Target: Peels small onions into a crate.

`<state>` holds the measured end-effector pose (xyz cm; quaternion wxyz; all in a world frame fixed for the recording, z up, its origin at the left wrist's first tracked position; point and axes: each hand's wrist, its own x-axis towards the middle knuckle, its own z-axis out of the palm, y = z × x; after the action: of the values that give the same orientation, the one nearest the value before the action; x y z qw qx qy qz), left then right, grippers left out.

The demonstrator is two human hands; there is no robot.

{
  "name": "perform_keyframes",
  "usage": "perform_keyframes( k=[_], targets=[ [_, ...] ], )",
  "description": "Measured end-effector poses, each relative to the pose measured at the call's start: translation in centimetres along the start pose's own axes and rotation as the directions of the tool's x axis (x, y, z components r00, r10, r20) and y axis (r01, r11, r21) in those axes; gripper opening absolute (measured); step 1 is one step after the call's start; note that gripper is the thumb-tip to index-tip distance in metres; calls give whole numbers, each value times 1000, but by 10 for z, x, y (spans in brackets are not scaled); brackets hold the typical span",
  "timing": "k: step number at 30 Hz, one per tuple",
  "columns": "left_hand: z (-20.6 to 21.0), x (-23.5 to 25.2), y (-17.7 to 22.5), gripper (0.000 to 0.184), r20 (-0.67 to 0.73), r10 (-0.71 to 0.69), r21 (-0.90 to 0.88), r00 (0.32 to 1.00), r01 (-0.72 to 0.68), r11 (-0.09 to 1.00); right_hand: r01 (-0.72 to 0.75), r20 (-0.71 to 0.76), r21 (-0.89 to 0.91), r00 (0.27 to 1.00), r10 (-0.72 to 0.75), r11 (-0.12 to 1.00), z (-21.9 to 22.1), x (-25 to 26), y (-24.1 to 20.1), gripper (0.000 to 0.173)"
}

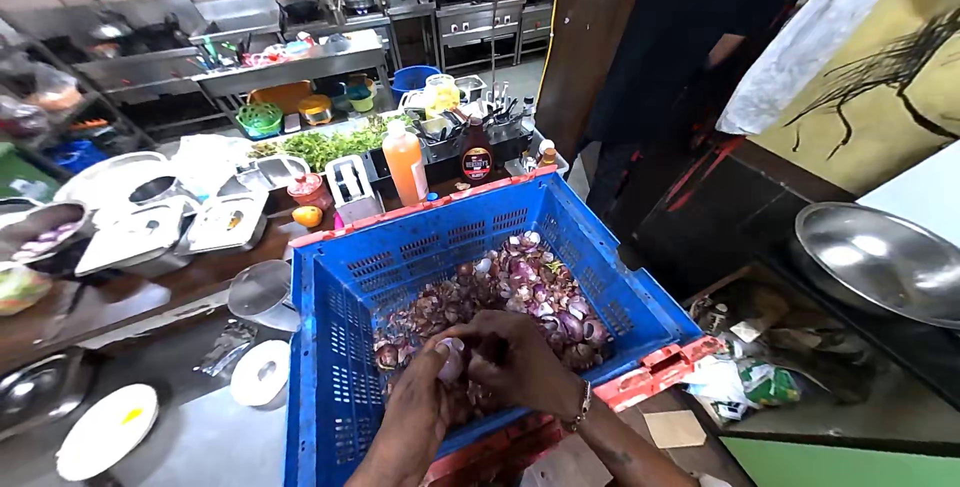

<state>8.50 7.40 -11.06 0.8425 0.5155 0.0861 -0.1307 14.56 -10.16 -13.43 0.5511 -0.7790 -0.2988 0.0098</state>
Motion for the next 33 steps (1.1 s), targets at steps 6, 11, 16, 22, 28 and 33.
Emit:
perform_keyframes(
  k=[6, 11, 16, 22, 28, 33],
  targets=[
    [2, 2, -4, 37, -31, 9, -3, 999, -9, 1000, 44, -6, -95, 999, -44, 994, 3, -2, -9, 42],
    [-3, 0, -11, 39, 8, 36, 109, 999, -36, 993, 65, 56, -150, 997, -57, 987, 2, -6, -9, 39],
    [-4, -1, -12, 41, 97, 85, 198, 992, -103, 975, 34, 45, 5, 998, -34, 999, -4, -7, -1, 28],
    [-1, 0, -12, 39, 70, 84, 215, 994, -97, 972, 73, 60, -26, 996, -72, 997, -5, -8, -4, 37],
    [-8, 1, -17, 40, 78, 52, 293, 996, -73, 953, 107, 133, 7, 985, -108, 994, -9, -8, 1, 37],
    [-3, -3, -15, 44, 123, 63, 357, 990, -104, 928, 96, 81, 32, 992, -99, 995, -12, -7, 4, 25]
  ],
)
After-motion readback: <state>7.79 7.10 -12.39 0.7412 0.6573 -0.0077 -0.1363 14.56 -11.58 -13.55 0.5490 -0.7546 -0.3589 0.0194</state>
